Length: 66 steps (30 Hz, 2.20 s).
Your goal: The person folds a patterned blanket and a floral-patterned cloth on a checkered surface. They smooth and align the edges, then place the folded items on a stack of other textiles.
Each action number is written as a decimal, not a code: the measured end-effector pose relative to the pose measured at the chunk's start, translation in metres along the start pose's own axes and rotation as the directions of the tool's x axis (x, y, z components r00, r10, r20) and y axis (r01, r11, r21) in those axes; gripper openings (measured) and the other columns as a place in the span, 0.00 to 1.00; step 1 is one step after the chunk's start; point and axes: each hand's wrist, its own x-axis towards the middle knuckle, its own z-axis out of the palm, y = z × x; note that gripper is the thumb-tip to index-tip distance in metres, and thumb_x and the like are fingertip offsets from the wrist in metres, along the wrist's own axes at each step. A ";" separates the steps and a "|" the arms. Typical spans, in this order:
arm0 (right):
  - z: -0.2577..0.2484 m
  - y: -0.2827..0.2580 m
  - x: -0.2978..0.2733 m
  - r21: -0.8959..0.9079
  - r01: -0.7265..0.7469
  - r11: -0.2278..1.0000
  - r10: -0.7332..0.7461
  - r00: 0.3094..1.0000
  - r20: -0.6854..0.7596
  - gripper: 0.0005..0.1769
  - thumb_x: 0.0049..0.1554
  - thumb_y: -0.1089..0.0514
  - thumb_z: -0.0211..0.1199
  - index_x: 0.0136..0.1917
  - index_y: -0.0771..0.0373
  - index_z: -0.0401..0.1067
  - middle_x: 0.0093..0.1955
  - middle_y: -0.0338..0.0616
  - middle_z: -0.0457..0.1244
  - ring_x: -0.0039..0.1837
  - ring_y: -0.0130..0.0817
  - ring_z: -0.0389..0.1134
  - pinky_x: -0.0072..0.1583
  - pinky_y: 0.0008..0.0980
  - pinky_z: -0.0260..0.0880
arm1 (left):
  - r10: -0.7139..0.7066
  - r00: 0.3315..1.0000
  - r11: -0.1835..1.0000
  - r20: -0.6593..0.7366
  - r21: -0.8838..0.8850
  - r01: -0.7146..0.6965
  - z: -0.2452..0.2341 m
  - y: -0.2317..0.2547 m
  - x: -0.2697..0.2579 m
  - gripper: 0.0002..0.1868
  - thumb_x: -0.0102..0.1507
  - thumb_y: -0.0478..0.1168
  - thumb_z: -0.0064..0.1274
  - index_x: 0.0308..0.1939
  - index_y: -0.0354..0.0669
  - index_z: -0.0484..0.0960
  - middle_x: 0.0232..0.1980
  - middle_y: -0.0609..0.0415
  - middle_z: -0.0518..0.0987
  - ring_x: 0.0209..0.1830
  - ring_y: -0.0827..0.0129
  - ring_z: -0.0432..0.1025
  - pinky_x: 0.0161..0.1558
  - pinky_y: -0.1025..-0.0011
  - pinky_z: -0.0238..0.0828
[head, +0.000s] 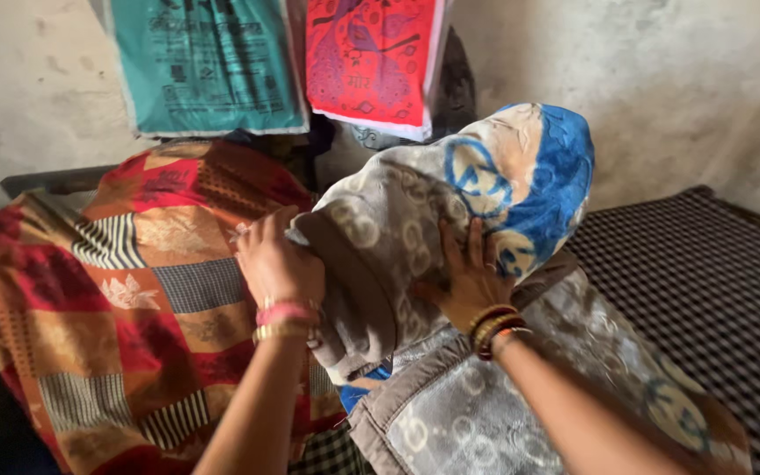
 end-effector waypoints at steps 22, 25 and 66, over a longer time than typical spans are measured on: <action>0.024 0.064 0.064 -0.421 0.091 0.902 0.139 0.863 0.486 0.55 0.52 0.30 0.69 0.81 0.44 0.45 0.84 0.45 0.41 0.85 0.53 0.34 0.74 0.77 0.33 | 0.142 0.986 0.673 0.085 0.722 -0.159 0.118 0.000 0.003 0.41 0.63 0.51 0.62 0.80 0.71 0.64 0.85 0.63 0.53 0.85 0.59 0.43 0.77 0.30 0.37; 0.033 0.074 0.067 -0.429 0.160 0.889 0.033 0.912 0.408 0.49 0.49 0.35 0.73 0.76 0.45 0.55 0.78 0.43 0.52 0.82 0.50 0.45 0.75 0.72 0.36 | -0.023 0.961 0.886 0.277 0.451 -0.109 0.124 0.000 -0.026 0.39 0.59 0.60 0.61 0.72 0.70 0.63 0.83 0.61 0.47 0.83 0.53 0.34 0.69 0.21 0.29; -0.048 0.136 -0.126 -0.197 0.654 0.731 -0.682 0.716 -0.152 0.21 0.32 0.64 0.68 0.42 0.59 0.69 0.44 0.43 0.62 0.52 0.45 0.64 0.51 0.45 0.64 | 0.328 0.437 0.915 0.837 -0.167 -0.366 0.054 0.141 -0.104 0.34 0.46 0.55 0.67 0.51 0.43 0.79 0.45 0.39 0.83 0.50 0.44 0.76 0.53 0.54 0.72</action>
